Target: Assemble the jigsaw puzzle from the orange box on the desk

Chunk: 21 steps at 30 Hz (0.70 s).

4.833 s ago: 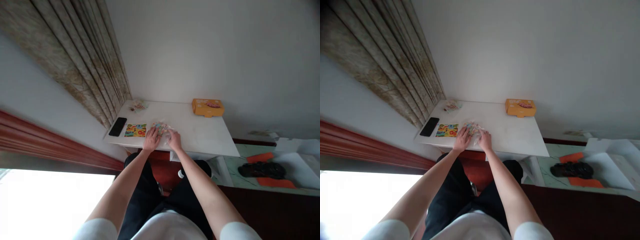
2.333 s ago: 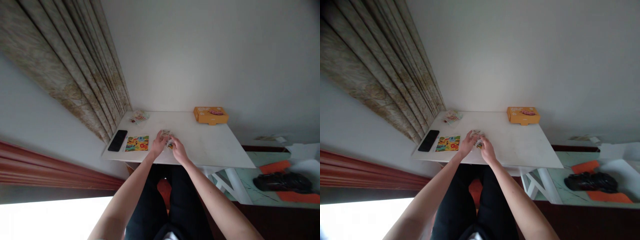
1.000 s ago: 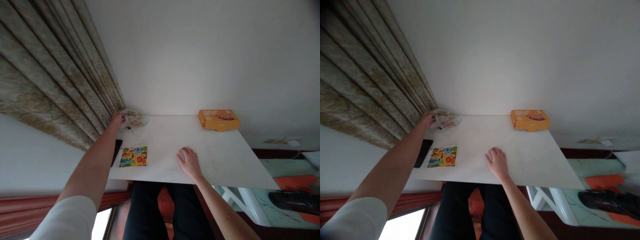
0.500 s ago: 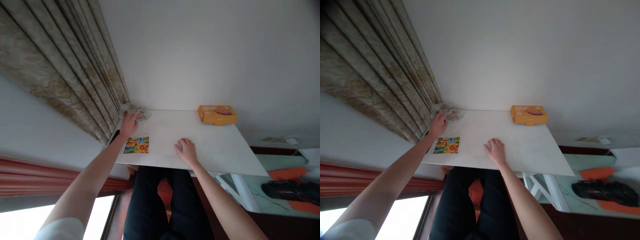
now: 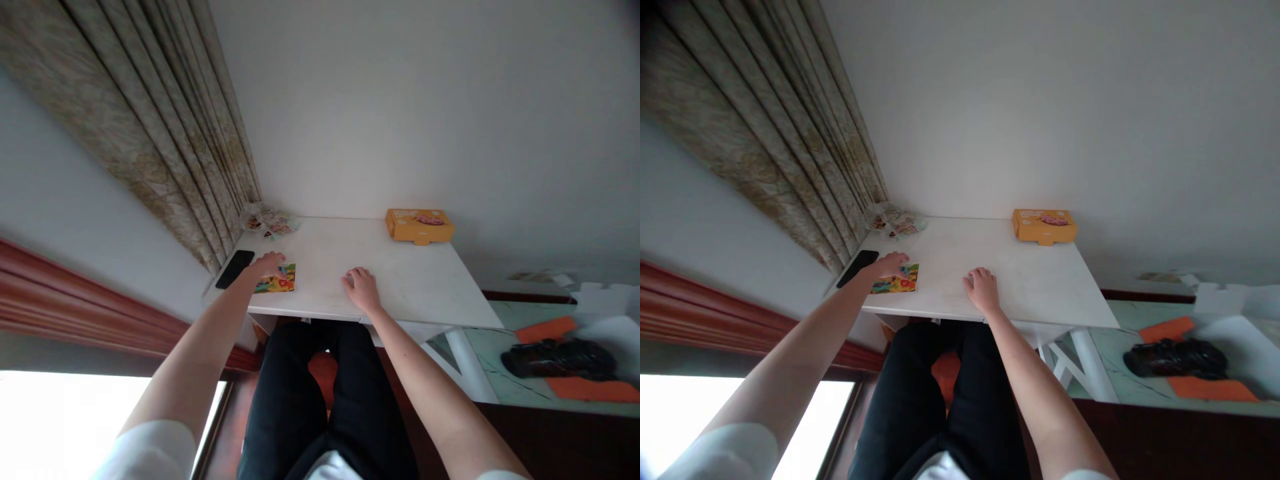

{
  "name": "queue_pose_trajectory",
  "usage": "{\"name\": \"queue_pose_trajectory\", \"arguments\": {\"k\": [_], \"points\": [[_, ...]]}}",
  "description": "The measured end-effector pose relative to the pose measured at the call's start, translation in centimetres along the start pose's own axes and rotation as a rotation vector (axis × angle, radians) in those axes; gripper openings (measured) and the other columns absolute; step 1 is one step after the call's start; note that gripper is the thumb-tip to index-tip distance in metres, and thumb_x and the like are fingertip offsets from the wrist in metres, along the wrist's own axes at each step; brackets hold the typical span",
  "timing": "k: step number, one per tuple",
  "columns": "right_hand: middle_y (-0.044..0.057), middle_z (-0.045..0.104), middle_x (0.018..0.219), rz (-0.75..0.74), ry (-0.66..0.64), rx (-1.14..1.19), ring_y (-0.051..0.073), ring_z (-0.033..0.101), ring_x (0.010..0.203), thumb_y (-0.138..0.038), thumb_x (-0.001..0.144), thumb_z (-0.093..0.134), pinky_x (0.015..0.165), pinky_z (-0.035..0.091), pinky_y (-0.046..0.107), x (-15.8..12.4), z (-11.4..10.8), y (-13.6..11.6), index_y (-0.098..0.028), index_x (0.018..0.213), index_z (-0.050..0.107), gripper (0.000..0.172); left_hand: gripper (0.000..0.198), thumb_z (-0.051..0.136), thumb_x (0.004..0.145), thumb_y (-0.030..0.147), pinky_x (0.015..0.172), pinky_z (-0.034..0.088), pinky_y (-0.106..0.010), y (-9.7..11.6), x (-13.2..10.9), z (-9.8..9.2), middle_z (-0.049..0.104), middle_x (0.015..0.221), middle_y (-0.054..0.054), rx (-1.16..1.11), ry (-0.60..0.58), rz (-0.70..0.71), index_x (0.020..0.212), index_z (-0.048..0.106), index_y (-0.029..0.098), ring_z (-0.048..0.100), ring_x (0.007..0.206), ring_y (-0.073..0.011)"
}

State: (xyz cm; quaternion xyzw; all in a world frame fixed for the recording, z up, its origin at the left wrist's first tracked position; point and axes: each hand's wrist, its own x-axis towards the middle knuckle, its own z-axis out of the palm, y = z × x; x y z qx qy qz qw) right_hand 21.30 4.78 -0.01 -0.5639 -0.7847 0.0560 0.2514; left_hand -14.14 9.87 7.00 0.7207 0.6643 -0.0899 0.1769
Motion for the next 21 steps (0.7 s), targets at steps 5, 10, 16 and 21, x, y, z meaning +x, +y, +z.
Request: {"name": "queue_pose_trajectory", "arguments": {"k": [5, 10, 16, 21], "points": [[0.013, 0.070, 0.114, 0.005, -0.008, -0.010, 0.029, 0.060, 0.109, -0.036, 0.103, 0.053, 0.092, 0.042, 0.041, 0.1, 0.0, 0.0, -0.019, 0.106, 0.070, 0.024, 0.067, 0.094, 0.051, 0.050, 0.091, 0.053, -0.040, 0.5, 1.0, -0.5, 0.069, 0.123, -0.017, -0.104, 0.041, -0.098, 0.105, 0.069, 0.019, 0.066, 0.112, -0.0356], [0.013, 0.070, 0.113, -0.002, -0.008, -0.003, 0.029, 0.060, 0.108, -0.036, 0.103, 0.052, 0.091, 0.043, 0.042, 0.1, -0.2, -0.1, -0.019, 0.104, 0.070, 0.025, 0.047, 0.094, 0.051, 0.043, 0.077, 0.054, -0.035, 0.7, 1.1, -1.0, 0.072, 0.080, -0.005, -0.179, 0.073, -0.118, 0.080, 0.066, 0.018, 0.070, 0.083, -0.0286], [0.014, 0.071, 0.114, 0.018, 0.000, 0.020, 0.029, 0.061, 0.109, -0.036, 0.104, 0.051, 0.092, 0.044, 0.042, 0.3, 0.0, 0.1, -0.019, 0.107, 0.070, 0.026, 0.018, 0.083, 0.066, 0.025, 0.071, 0.052, -0.030, 2.0, 0.9, -2.9, 0.073, 0.077, -0.002, -0.246, 0.194, -0.048, 0.080, 0.072, 0.019, 0.068, 0.078, -0.0242], [0.014, 0.072, 0.113, 0.011, 0.021, 0.085, 0.028, 0.063, 0.107, -0.036, 0.104, 0.051, 0.092, 0.046, 0.039, 0.5, 0.0, 0.3, -0.018, 0.108, 0.070, 0.026, 0.017, 0.060, 0.093, 0.022, 0.094, 0.051, -0.034, 4.7, -0.9, -4.1, 0.075, 0.104, -0.008, -0.239, 0.480, 0.164, 0.092, 0.077, 0.021, 0.067, 0.104, -0.0253]]}}
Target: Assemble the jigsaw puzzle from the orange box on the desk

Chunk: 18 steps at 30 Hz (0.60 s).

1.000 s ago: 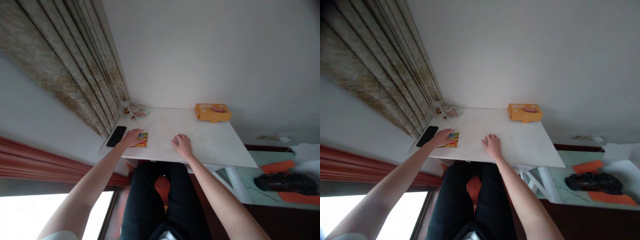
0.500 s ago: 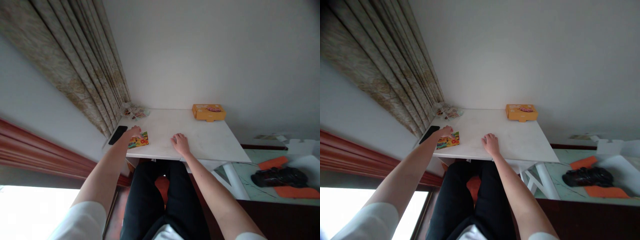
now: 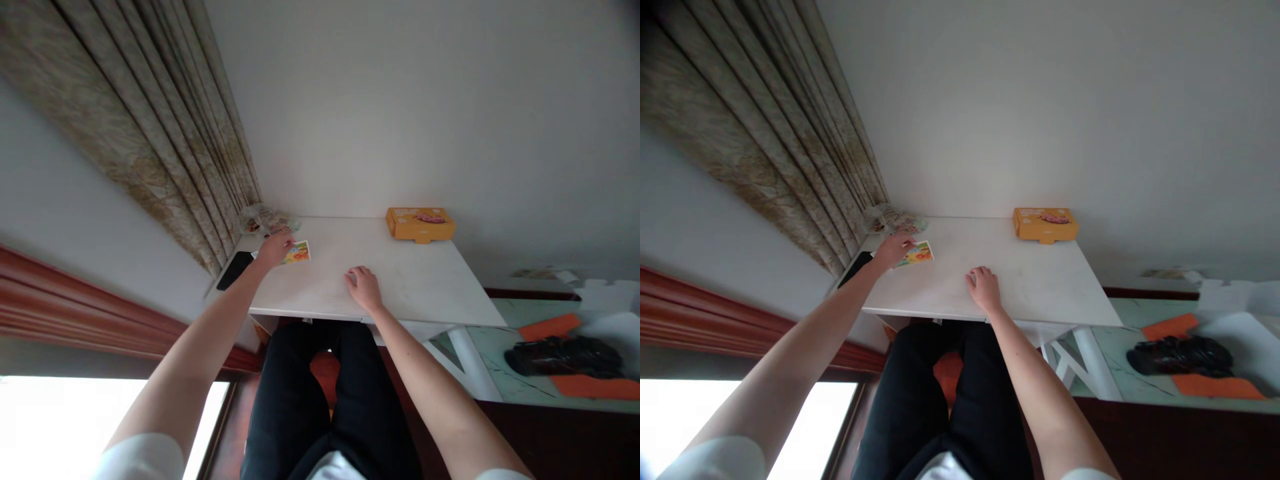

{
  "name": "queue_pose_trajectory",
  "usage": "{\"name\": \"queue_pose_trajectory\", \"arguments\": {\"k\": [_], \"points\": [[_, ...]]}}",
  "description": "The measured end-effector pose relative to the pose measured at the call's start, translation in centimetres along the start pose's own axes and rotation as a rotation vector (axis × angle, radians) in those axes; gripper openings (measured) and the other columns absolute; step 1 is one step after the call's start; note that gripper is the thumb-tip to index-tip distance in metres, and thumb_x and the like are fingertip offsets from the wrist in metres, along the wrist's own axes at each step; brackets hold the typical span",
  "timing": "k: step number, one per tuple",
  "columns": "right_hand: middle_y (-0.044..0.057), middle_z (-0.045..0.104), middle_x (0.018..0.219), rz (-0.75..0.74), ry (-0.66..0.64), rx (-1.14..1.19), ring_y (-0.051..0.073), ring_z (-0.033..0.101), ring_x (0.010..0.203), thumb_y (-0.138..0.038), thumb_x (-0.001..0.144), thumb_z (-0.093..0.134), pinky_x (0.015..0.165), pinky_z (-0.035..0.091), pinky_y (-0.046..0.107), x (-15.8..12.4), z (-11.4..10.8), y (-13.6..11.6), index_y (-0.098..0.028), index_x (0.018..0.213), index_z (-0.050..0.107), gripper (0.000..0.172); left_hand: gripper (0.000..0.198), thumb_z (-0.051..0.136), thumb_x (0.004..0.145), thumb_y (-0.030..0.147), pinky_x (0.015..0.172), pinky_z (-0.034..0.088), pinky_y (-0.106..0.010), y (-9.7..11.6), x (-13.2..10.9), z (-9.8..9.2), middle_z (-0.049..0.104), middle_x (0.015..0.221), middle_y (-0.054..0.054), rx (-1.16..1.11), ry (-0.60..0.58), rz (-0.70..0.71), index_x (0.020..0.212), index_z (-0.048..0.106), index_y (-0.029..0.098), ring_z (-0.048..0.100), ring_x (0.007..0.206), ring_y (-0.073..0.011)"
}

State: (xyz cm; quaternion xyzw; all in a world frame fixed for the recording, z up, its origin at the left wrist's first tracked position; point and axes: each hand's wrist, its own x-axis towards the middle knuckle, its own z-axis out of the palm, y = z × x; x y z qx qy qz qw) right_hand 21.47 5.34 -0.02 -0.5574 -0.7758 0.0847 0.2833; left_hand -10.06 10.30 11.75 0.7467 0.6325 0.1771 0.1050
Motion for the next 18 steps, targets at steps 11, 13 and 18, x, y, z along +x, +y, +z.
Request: {"name": "queue_pose_trajectory", "arguments": {"k": [11, 13, 18], "points": [[0.010, 0.075, 0.097, -0.010, -0.043, 0.148, 0.024, 0.068, 0.091, -0.042, 0.099, 0.055, 0.086, 0.050, 0.035, -0.4, -0.2, 0.1, -0.021, 0.104, 0.072, 0.028, 0.023, 0.053, 0.099, 0.019, 0.105, 0.050, -0.042, 3.7, -8.4, 8.4, 0.075, 0.109, -0.011, 0.143, -0.080, 0.261, 0.099, 0.076, 0.022, 0.069, 0.108, -0.0273], [0.010, 0.075, 0.099, -0.010, -0.068, 0.218, 0.024, 0.069, 0.092, -0.047, 0.097, 0.057, 0.086, 0.051, 0.036, -0.5, -0.1, -0.1, -0.021, 0.103, 0.073, 0.031, 0.023, 0.053, 0.100, 0.022, 0.098, 0.053, -0.039, 3.9, -8.6, 9.1, 0.076, 0.107, -0.012, 0.110, -0.106, 0.204, 0.099, 0.075, 0.022, 0.070, 0.104, -0.0271], [0.009, 0.078, 0.098, 0.247, -0.128, 0.741, 0.025, 0.071, 0.080, -0.074, 0.091, 0.052, 0.072, 0.055, 0.036, 0.6, 1.2, -1.7, -0.023, 0.099, 0.075, 0.057, 0.025, 0.053, 0.096, 0.018, 0.091, 0.056, -0.034, 5.5, -8.7, 10.5, 0.075, 0.113, -0.011, -0.005, 0.013, 0.061, 0.113, 0.072, 0.023, 0.071, 0.103, -0.0247]]}}
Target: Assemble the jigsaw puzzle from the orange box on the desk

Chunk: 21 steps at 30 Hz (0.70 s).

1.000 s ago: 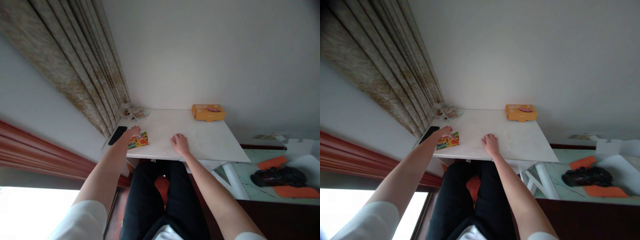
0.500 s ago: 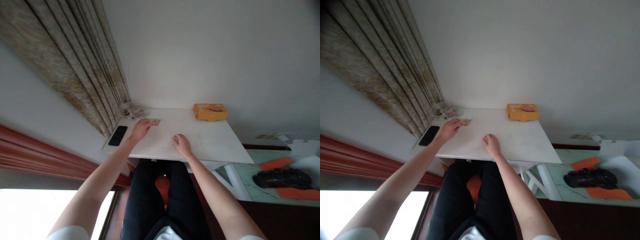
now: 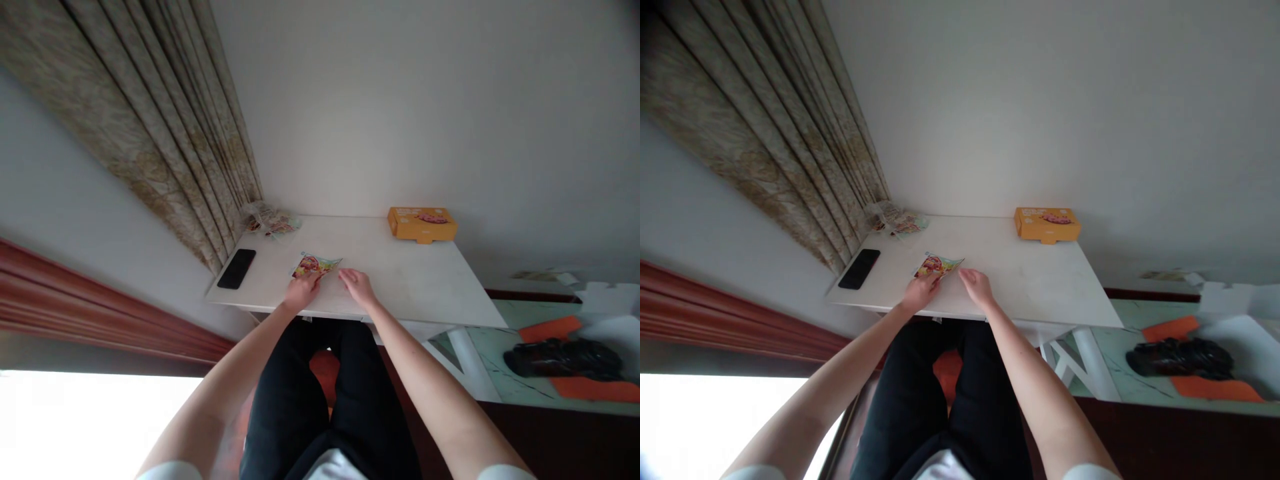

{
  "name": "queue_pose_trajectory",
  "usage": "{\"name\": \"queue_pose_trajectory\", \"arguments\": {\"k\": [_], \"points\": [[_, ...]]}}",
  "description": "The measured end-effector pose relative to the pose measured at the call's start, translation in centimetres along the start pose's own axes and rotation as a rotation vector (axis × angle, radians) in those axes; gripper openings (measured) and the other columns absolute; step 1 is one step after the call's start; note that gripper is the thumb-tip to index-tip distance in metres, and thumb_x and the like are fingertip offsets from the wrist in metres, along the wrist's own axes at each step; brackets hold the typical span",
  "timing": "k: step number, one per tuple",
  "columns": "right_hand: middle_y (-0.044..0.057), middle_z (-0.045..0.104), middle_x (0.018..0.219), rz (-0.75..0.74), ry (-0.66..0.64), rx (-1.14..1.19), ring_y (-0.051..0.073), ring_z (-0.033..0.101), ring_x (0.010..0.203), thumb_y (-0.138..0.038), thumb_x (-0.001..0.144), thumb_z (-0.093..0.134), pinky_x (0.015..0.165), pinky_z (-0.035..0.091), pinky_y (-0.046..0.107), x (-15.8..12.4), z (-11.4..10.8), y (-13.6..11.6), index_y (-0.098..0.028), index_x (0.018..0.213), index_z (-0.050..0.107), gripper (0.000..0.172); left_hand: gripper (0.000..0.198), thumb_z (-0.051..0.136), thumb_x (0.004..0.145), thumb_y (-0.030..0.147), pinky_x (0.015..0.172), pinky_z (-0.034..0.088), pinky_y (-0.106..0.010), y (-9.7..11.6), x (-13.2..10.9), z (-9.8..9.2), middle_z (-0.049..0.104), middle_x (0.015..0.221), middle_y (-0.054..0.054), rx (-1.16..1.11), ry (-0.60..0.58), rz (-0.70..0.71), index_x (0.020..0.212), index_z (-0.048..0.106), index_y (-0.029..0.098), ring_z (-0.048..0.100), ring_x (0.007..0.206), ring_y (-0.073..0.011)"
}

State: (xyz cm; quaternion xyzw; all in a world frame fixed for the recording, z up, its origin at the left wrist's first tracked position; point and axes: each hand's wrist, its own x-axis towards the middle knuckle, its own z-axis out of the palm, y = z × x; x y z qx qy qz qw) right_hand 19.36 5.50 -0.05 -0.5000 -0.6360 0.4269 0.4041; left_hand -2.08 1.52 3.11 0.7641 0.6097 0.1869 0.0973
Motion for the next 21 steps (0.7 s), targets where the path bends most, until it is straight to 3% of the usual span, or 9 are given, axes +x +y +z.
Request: {"name": "queue_pose_trajectory", "arguments": {"k": [3, 6, 10, 14, 21], "points": [[0.010, 0.078, 0.099, 0.111, -0.040, 0.266, 0.026, 0.072, 0.080, -0.081, 0.086, 0.050, 0.065, 0.056, 0.035, 0.8, 1.5, -0.6, -0.023, 0.101, 0.074, 0.065, 0.020, 0.060, 0.088, 0.015, 0.094, 0.055, -0.035, 1.3, 0.1, 0.8, 0.074, 0.110, -0.010, -0.195, 0.061, -0.017, 0.104, 0.070, 0.023, 0.070, 0.106, -0.0250], [0.008, 0.078, 0.109, 0.073, -0.069, 0.368, 0.026, 0.073, 0.095, -0.076, 0.085, 0.058, 0.073, 0.059, 0.035, 0.8, 2.3, -1.0, -0.023, 0.105, 0.074, 0.058, 0.014, 0.066, 0.085, 0.021, 0.099, 0.053, -0.037, 2.4, 0.5, 1.3, 0.073, 0.110, -0.008, -0.494, 0.076, 0.021, 0.098, 0.067, 0.023, 0.069, 0.109, -0.0244], [0.004, 0.078, 0.119, 0.027, -0.139, 0.430, 0.027, 0.072, 0.106, -0.066, 0.083, 0.068, 0.085, 0.060, 0.038, 0.3, 2.1, -1.3, -0.027, 0.118, 0.075, 0.053, 0.016, 0.062, 0.092, 0.038, 0.090, 0.056, -0.035, 3.3, 2.0, 1.5, 0.075, 0.099, -0.007, -0.847, 0.169, -0.174, 0.095, 0.066, 0.022, 0.072, 0.096, -0.0222], [0.002, 0.077, 0.124, 0.005, -0.198, 0.459, 0.028, 0.072, 0.110, -0.055, 0.083, 0.073, 0.094, 0.058, 0.040, 0.1, 1.6, -1.5, -0.029, 0.124, 0.075, 0.049, 0.024, 0.068, 0.088, 0.046, 0.082, 0.056, -0.034, 3.4, 3.3, 1.4, 0.074, 0.087, -0.006, -0.856, 0.238, -0.280, 0.085, 0.067, 0.021, 0.072, 0.087, -0.0223], [0.002, 0.077, 0.125, 0.039, -0.216, 0.494, 0.029, 0.071, 0.116, -0.050, 0.081, 0.076, 0.102, 0.055, 0.044, 0.1, 1.3, -1.7, -0.027, 0.122, 0.078, 0.047, 0.026, 0.071, 0.085, 0.047, 0.070, 0.055, -0.029, 3.3, 3.4, 0.9, 0.073, 0.080, -0.004, -0.871, 0.207, -0.320, 0.085, 0.068, 0.021, 0.070, 0.076, -0.0177]]}}
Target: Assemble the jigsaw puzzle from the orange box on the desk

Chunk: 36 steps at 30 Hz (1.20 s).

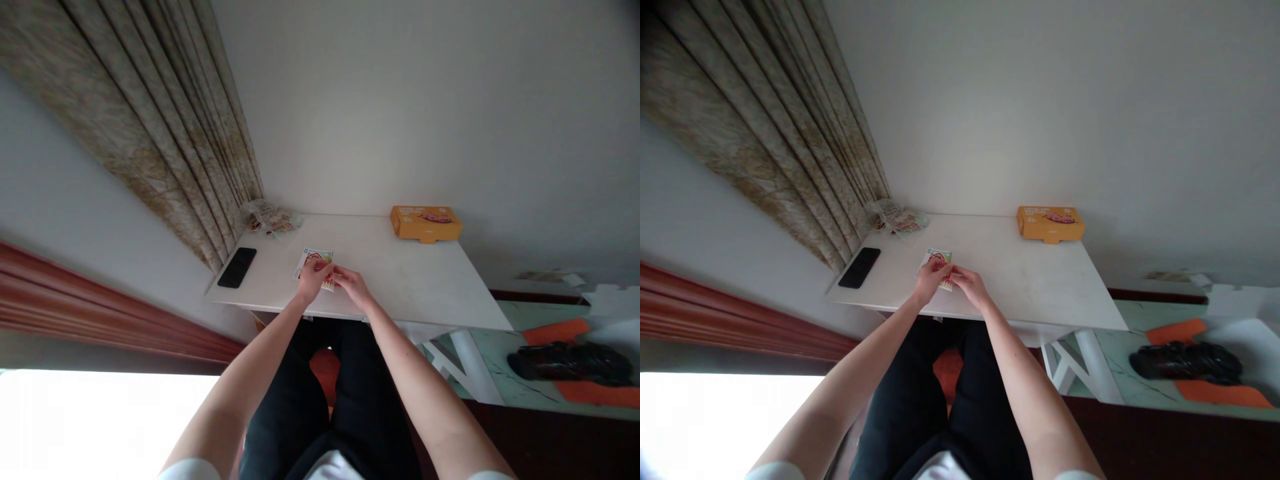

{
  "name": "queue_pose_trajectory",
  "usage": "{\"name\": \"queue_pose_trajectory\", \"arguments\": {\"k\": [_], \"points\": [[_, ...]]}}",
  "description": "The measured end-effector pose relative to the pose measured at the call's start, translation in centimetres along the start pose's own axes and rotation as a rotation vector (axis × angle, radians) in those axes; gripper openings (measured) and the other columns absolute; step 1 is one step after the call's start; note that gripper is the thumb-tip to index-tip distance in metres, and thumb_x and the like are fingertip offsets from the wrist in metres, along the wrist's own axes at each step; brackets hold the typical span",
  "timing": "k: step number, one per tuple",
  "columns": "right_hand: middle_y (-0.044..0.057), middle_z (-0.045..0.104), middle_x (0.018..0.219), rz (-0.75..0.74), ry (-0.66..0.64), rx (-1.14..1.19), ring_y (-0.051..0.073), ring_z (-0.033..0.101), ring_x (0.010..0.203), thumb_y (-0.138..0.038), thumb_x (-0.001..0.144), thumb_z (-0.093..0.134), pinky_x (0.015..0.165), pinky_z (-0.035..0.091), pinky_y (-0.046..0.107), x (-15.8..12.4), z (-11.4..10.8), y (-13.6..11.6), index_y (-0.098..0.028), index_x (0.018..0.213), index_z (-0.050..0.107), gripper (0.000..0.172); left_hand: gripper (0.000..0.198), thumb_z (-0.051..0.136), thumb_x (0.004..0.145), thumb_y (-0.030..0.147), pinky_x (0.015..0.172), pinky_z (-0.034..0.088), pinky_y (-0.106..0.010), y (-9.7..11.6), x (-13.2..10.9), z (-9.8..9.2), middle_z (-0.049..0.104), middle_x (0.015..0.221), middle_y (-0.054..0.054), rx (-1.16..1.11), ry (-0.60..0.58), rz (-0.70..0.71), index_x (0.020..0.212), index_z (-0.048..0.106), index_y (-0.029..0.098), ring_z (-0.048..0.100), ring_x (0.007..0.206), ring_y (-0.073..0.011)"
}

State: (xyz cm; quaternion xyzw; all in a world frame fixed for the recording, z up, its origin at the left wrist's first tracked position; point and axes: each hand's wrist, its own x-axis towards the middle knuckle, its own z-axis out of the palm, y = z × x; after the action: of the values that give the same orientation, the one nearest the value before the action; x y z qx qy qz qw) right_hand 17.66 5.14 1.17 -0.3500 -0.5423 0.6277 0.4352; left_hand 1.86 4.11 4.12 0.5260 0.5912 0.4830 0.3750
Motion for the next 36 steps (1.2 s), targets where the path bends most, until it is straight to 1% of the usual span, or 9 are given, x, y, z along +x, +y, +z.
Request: {"name": "queue_pose_trajectory", "arguments": {"k": [5, 9, 14, 16, 20, 22, 25, 31, 36], "points": [[0.001, 0.077, 0.124, 0.013, -0.010, -0.004, 0.031, 0.070, 0.119, -0.049, 0.079, 0.078, 0.106, 0.052, 0.046, -0.1, -0.1, -0.6, -0.028, 0.120, 0.079, 0.047, 0.026, 0.073, 0.084, 0.045, 0.069, 0.055, -0.029, 0.1, 0.0, 0.1, 0.072, 0.079, -0.004, -0.038, -0.009, -0.010, 0.087, 0.067, 0.020, 0.070, 0.074, -0.0170], [0.001, 0.078, 0.122, 0.027, -0.009, 0.014, 0.031, 0.070, 0.116, -0.052, 0.078, 0.079, 0.101, 0.055, 0.045, -0.2, -0.3, -1.1, -0.028, 0.119, 0.079, 0.047, 0.027, 0.071, 0.085, 0.048, 0.074, 0.057, -0.031, 0.1, 0.1, 0.2, 0.074, 0.084, -0.005, -0.031, -0.020, 0.026, 0.087, 0.068, 0.021, 0.071, 0.080, -0.0193], [0.001, 0.079, 0.119, 0.053, 0.038, 0.045, 0.032, 0.071, 0.113, -0.053, 0.076, 0.079, 0.098, 0.056, 0.046, -0.1, -0.5, -0.8, -0.028, 0.115, 0.080, 0.047, 0.017, 0.069, 0.087, 0.035, 0.079, 0.058, -0.032, 0.6, 0.0, 0.4, 0.077, 0.092, -0.008, -0.034, 0.018, 0.018, 0.095, 0.070, 0.019, 0.074, 0.085, -0.0208], [0.002, 0.079, 0.118, 0.057, 0.050, 0.051, 0.032, 0.072, 0.111, -0.051, 0.075, 0.078, 0.097, 0.056, 0.045, 0.0, -0.4, -0.6, -0.027, 0.114, 0.080, 0.046, 0.018, 0.066, 0.089, 0.026, 0.080, 0.058, -0.032, 1.2, -0.3, 0.6, 0.078, 0.094, -0.009, 0.046, 0.051, -0.001, 0.105, 0.070, 0.018, 0.075, 0.086, -0.0207], [0.003, 0.081, 0.105, 0.027, 0.076, 0.032, 0.027, 0.074, 0.098, -0.040, 0.070, 0.078, 0.089, 0.059, 0.040, 0.2, 0.0, -0.2, -0.024, 0.113, 0.078, 0.045, 0.030, 0.062, 0.088, 0.012, 0.086, 0.058, -0.032, 3.2, -1.3, 1.4, 0.079, 0.097, -0.009, 0.381, 0.120, -0.005, 0.117, 0.070, 0.017, 0.076, 0.093, -0.0224], [0.003, 0.081, 0.101, 0.008, 0.096, 0.034, 0.025, 0.074, 0.093, -0.034, 0.067, 0.078, 0.084, 0.060, 0.036, 0.0, 0.3, -0.2, -0.024, 0.112, 0.076, 0.046, 0.037, 0.063, 0.087, 0.011, 0.089, 0.057, -0.033, 4.2, -1.8, 1.7, 0.079, 0.101, -0.010, 0.532, 0.117, 0.008, 0.124, 0.069, 0.017, 0.076, 0.097, -0.0245], [0.004, 0.080, 0.105, 0.022, 0.127, 0.067, 0.024, 0.074, 0.094, -0.032, 0.067, 0.076, 0.076, 0.061, 0.033, -0.4, 0.7, -0.1, -0.024, 0.116, 0.072, 0.049, 0.043, 0.063, 0.089, 0.012, 0.093, 0.056, -0.034, 5.5, -2.4, 2.1, 0.078, 0.110, -0.013, 0.681, 0.082, 0.059, 0.132, 0.065, 0.016, 0.075, 0.104, -0.0267], [0.008, 0.077, 0.113, 0.010, 0.226, 0.052, 0.024, 0.074, 0.094, -0.040, 0.074, 0.070, 0.066, 0.063, 0.032, -1.6, 1.9, 0.0, -0.024, 0.127, 0.065, 0.056, 0.039, 0.057, 0.094, 0.011, 0.095, 0.056, -0.034, 6.4, -3.0, 2.1, 0.076, 0.118, -0.015, 0.768, 0.013, 0.124, 0.131, 0.067, 0.016, 0.074, 0.109, -0.0260], [0.010, 0.076, 0.112, -0.015, 0.280, 0.060, 0.023, 0.074, 0.089, -0.041, 0.072, 0.073, 0.062, 0.062, 0.030, -1.9, 2.7, -0.3, -0.023, 0.129, 0.063, 0.061, 0.035, 0.058, 0.094, 0.013, 0.093, 0.056, -0.032, 7.1, -3.3, 1.6, 0.078, 0.110, -0.012, 0.790, -0.020, 0.102, 0.127, 0.069, 0.018, 0.074, 0.106, -0.0249]]}}
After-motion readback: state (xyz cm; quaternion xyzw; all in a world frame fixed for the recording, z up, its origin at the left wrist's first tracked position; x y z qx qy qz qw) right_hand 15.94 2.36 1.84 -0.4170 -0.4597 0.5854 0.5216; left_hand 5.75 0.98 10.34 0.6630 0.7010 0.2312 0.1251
